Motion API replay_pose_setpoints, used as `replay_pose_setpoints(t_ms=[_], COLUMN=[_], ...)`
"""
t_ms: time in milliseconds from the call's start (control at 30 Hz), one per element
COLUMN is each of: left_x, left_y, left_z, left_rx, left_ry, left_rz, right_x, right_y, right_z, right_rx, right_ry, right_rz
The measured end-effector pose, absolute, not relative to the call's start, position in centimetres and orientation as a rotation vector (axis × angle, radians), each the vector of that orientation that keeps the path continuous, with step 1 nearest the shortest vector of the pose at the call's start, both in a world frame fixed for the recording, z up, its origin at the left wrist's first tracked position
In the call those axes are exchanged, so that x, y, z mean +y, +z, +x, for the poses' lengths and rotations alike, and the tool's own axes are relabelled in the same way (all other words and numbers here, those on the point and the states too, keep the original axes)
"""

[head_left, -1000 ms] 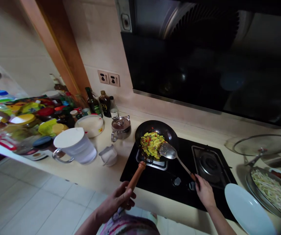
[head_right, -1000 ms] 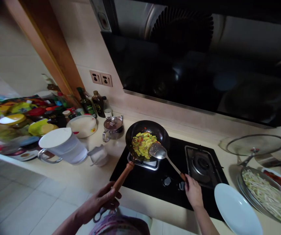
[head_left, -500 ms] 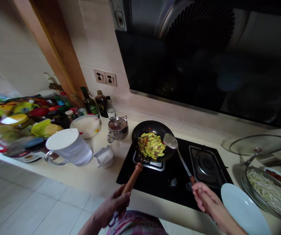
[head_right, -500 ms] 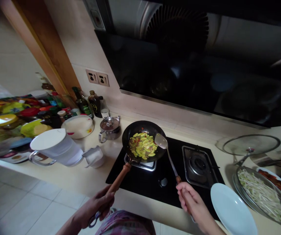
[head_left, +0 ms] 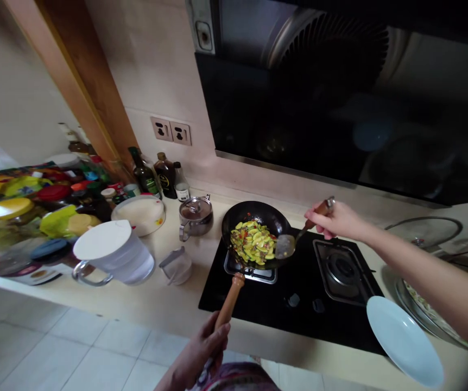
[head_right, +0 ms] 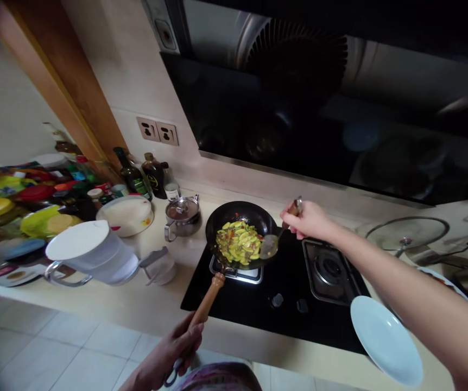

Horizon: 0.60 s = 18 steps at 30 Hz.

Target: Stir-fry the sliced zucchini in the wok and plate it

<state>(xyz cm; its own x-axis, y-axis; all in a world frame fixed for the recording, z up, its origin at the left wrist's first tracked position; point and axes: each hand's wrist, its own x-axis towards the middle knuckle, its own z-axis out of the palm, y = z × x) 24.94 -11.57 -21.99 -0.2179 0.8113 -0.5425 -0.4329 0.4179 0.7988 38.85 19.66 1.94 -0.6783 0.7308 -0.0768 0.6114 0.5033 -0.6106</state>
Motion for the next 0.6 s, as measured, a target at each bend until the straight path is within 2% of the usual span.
replay_pose_setpoints(t_ms=[100, 200, 300, 367, 600], left_x=[-11.5, -11.6, -11.6, -11.5, -11.4], left_y=[-22.3, -22.8, -23.1, -23.0, -22.6], left_z=[24.9, 24.8, 24.7, 24.7, 24.9], left_rx=[1.362, 1.355, 1.349, 1.342, 1.353], left_ry=[1.174, 1.149, 1.141, 1.146, 1.142], left_rz=[0.395, 0.396, 0.398, 0.409, 0.404], right_x=[21.4, 21.1, 19.5, 19.0, 20.8], right_y=[2.2, -0.8, -4.6, -5.5, 1.3], right_z=[36.9, 35.3, 33.7, 32.9, 34.8], right_rx=[-2.520, -2.223, -1.875, -1.806, -2.171], right_ry=[1.152, 1.465, 1.490, 1.419, 1.314], right_rz=[-1.298, -1.430, -1.415, -1.378, -1.375])
